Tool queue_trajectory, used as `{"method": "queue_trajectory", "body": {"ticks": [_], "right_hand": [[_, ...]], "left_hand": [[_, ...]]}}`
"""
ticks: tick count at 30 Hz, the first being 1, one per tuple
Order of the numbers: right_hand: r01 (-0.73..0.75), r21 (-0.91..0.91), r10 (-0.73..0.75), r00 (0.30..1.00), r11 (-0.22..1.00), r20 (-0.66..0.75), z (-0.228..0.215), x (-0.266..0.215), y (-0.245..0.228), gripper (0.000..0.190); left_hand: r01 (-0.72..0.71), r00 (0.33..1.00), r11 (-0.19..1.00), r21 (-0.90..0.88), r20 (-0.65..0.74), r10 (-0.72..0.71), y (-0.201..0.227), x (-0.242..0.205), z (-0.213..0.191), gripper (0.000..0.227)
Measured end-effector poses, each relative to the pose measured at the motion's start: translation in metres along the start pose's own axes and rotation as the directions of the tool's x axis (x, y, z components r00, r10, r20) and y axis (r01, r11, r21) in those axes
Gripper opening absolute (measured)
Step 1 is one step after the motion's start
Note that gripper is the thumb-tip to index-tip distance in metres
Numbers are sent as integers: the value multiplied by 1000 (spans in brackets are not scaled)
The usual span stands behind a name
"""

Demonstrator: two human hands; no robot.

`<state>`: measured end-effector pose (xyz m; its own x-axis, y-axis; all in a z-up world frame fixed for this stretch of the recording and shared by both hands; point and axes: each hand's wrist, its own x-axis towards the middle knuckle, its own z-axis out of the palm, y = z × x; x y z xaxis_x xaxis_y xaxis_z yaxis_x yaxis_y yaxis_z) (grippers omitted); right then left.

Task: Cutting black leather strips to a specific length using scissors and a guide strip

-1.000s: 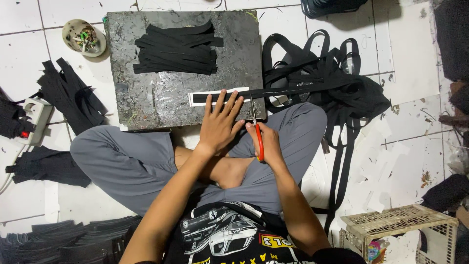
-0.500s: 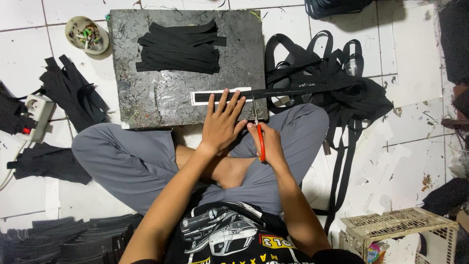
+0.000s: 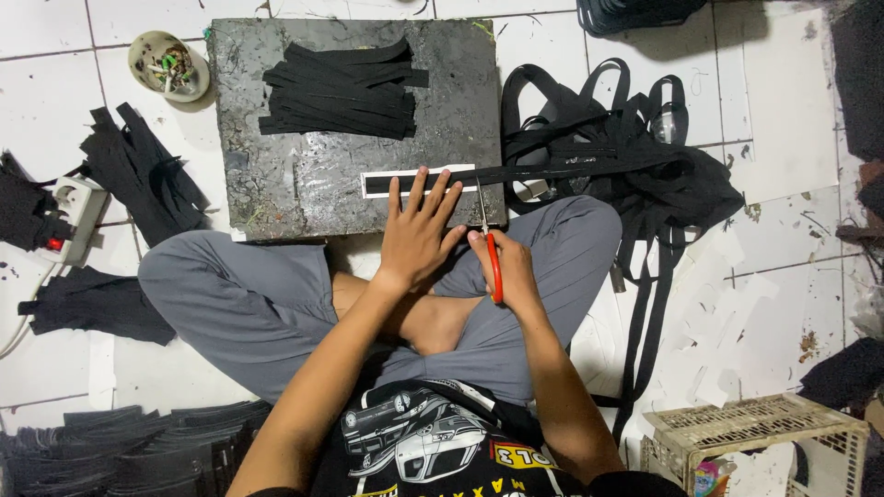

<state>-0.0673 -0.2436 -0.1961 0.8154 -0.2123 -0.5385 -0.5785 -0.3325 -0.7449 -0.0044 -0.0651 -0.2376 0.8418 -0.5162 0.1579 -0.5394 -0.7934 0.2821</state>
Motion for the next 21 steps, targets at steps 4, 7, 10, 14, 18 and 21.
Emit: {"method": "queue_trajectory", "body": {"ticks": [4,7,10,14,18,21], "right_hand": [[-9,11,9,1000,1000,-4,1,0,-2,43],[-13,17,13,1000,1000,-3,0,-3,-5,44],[-11,12,11,1000,1000,-5,1,-3,-4,42],[-15,10,15,1000,1000,-1,1,-3,0,45],[-23,29,23,1000,999,10,0,-6,-8,44],[-19,32,19,1000,999,10,0,-3,-2,44]], "left_hand": [[0,1000,1000,-4,-13,-1,-3,-1,2,66],[3,1000,1000,-2,-22,-3,-3,-3,1,66],[15,1000,1000,-11,23,-15,-3,-3,-1,66],[21,999,1000,-14,35,-20,-2,-4,0,66],[21,999,1000,-20,39,-20,-2,-3,-3,66],[22,997,1000,-21,69,-21,-2,-3,-6,66]]}}
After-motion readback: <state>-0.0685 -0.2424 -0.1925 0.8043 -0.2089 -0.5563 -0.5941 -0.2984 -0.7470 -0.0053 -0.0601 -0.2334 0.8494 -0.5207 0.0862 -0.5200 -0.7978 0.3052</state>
